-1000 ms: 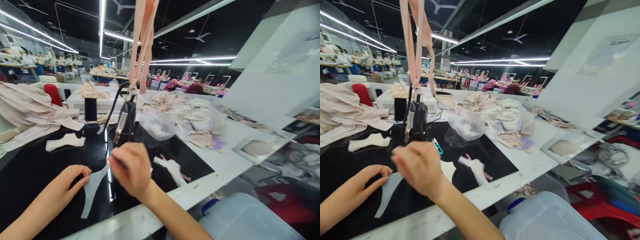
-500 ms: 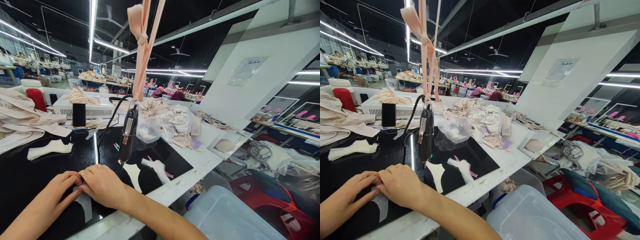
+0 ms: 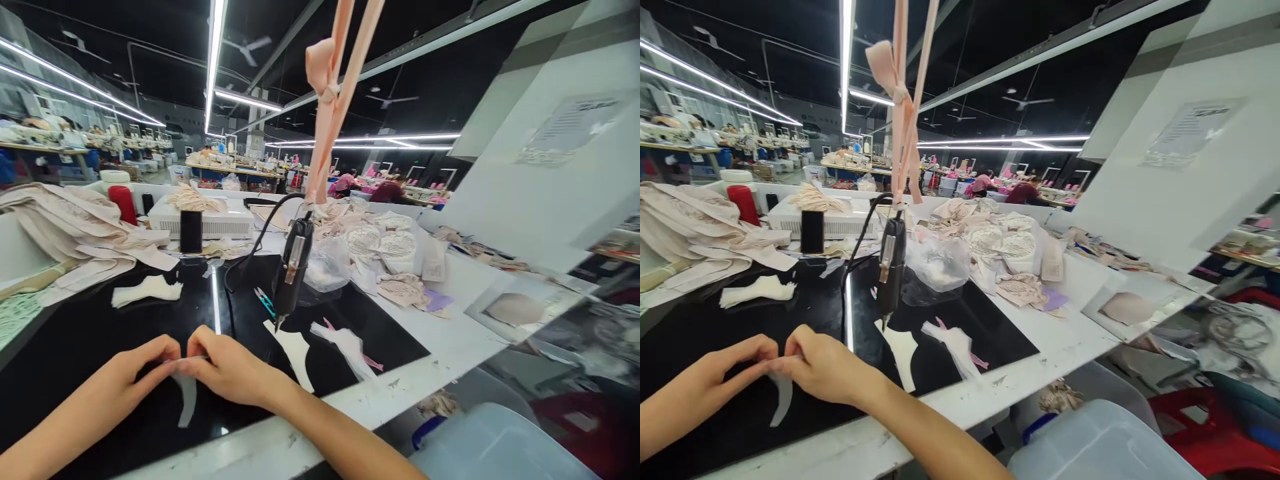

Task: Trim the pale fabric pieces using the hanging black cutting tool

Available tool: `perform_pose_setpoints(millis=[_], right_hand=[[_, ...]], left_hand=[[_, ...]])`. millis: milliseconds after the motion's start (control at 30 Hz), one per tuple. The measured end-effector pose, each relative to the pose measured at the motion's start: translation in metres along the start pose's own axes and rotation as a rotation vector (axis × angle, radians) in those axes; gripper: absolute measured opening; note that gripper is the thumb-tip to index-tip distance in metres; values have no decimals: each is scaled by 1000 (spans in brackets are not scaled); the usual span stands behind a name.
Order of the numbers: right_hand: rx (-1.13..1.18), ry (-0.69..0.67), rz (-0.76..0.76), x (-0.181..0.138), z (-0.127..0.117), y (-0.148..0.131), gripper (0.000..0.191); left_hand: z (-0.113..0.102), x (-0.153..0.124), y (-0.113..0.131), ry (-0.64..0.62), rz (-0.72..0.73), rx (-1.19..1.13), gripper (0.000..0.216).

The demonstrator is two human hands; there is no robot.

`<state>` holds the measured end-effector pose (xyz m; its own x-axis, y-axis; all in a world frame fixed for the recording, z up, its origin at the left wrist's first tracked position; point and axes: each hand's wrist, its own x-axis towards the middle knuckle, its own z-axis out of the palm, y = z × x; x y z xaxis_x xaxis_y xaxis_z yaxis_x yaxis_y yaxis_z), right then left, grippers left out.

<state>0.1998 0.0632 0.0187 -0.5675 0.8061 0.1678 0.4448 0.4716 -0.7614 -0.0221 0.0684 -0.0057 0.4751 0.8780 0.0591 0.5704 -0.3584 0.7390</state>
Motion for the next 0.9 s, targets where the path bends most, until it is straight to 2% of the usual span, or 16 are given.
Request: perform_pose_setpoints(millis=[67,133,300,433,633,767,900], right_hand=[[97,27,20,3,0,-3,20],[175,70,36,7,0,-3,20],[312,126,26,23,4,-2,15],[298,175,1,34,5,-3,11],[153,273,-30,61,3,-3,9],[-13,369,-54,92,3,-3,11],[-211,422,-42,126,4,0,10]], left_hand=[[-4,-1,8,50,-9,-140,27],[-6,0,13,72,-30,-381,23],[-7,2,12,206,-117,-521,46],[-9,3,5,286,-150,-591,56],[-26,19,-8,401,-126,-552,59],[-52,43,-20,475,-109,-409,52],[-80,68,-32,516,-96,-214,35]])
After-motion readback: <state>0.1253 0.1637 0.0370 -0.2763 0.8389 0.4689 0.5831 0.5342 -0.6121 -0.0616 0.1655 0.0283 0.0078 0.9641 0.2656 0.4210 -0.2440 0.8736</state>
